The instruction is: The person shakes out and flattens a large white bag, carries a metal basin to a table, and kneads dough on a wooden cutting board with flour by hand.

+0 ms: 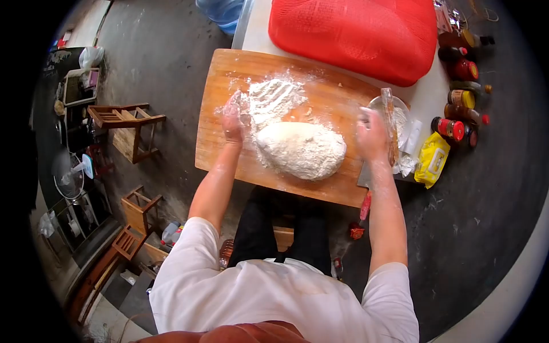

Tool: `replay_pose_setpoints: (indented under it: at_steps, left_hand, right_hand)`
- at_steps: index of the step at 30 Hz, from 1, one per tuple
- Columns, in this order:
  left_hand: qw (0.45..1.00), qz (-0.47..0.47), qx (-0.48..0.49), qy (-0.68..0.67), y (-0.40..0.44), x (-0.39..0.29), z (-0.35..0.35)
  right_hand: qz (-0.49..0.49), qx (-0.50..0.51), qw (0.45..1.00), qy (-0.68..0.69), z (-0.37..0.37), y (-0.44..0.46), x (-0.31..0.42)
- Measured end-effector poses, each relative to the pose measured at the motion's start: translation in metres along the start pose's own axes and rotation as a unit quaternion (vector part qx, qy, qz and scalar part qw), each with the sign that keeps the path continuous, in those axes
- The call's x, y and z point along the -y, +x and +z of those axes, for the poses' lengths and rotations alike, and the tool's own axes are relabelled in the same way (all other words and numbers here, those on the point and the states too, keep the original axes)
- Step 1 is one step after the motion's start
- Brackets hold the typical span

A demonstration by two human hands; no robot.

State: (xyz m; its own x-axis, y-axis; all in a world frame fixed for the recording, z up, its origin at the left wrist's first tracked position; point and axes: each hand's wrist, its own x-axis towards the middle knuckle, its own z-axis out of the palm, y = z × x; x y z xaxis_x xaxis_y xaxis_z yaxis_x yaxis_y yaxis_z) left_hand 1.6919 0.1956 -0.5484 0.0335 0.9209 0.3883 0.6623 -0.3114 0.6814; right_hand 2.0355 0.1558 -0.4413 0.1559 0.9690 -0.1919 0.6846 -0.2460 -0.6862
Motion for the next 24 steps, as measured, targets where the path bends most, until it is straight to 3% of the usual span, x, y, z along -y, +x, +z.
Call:
replay_pose_setpoints:
  at_steps: [2,5,7,8,10,13,14,15,17,18,19,20,21,22,23,24]
  left_hand:
    - [0.998,-0.043,-0.027,-0.036,-0.01,0.008,0.01]
    - [0.982,-0.129,-0.047,-0.13,-0.027,0.0,0.021]
    - [0.972,-0.155,-0.024,-0.173,-0.042,-0.008,0.022]
    - [0.968,-0.163,-0.009,-0.192,-0.048,-0.011,0.023]
    - [0.959,-0.172,0.021,-0.225,-0.057,-0.016,0.027]
    - [0.944,-0.178,0.064,-0.269,-0.058,-0.016,0.038]
    - [0.941,-0.175,0.067,-0.283,-0.056,-0.012,0.041]
    - [0.939,-0.163,0.063,-0.298,-0.051,-0.005,0.041]
    - [0.936,-0.14,0.039,-0.322,-0.035,0.009,0.029]
    - [0.929,-0.141,0.041,-0.339,-0.022,0.013,0.015]
    - [0.922,-0.142,0.044,-0.357,-0.011,0.016,0.007]
    - [0.888,-0.165,-0.009,-0.429,-0.005,0.018,0.006]
    - [0.887,-0.166,-0.009,-0.431,0.005,0.022,0.005]
    - [0.935,-0.125,0.036,-0.329,0.017,0.029,0.005]
    - [0.968,-0.082,0.081,-0.223,0.024,0.032,0.006]
    - [0.951,-0.137,0.09,-0.261,0.024,0.029,0.016]
  right_hand:
    - [-0.045,0.057,0.997,-0.035,0.035,0.02,0.024]
    - [-0.008,0.107,0.993,-0.037,0.09,0.055,0.044]
    - [0.123,0.247,0.96,-0.047,0.121,0.072,0.057]
    - [0.123,0.252,0.959,-0.051,0.134,0.074,0.064]
    - [0.102,0.393,0.895,-0.183,0.154,0.076,0.085]
    - [0.088,0.379,0.897,-0.209,0.172,0.063,0.124]
    - [0.102,0.369,0.915,-0.124,0.177,0.061,0.125]
    - [0.105,0.373,0.913,-0.126,0.179,0.06,0.126]
    - [0.186,0.326,0.927,-0.021,0.174,0.065,0.125]
    - [0.051,0.303,0.949,-0.076,0.167,0.077,0.109]
    - [0.05,0.304,0.948,-0.077,0.158,0.088,0.103]
    - [0.115,0.265,0.956,-0.046,0.148,0.098,0.098]
    - [0.18,0.223,0.958,-0.016,0.144,0.104,0.096]
    - [0.183,0.223,0.957,-0.018,0.147,0.106,0.096]
    - [0.14,0.254,0.949,-0.126,0.152,0.107,0.097]
    - [0.093,0.281,0.927,-0.231,0.158,0.107,0.1]
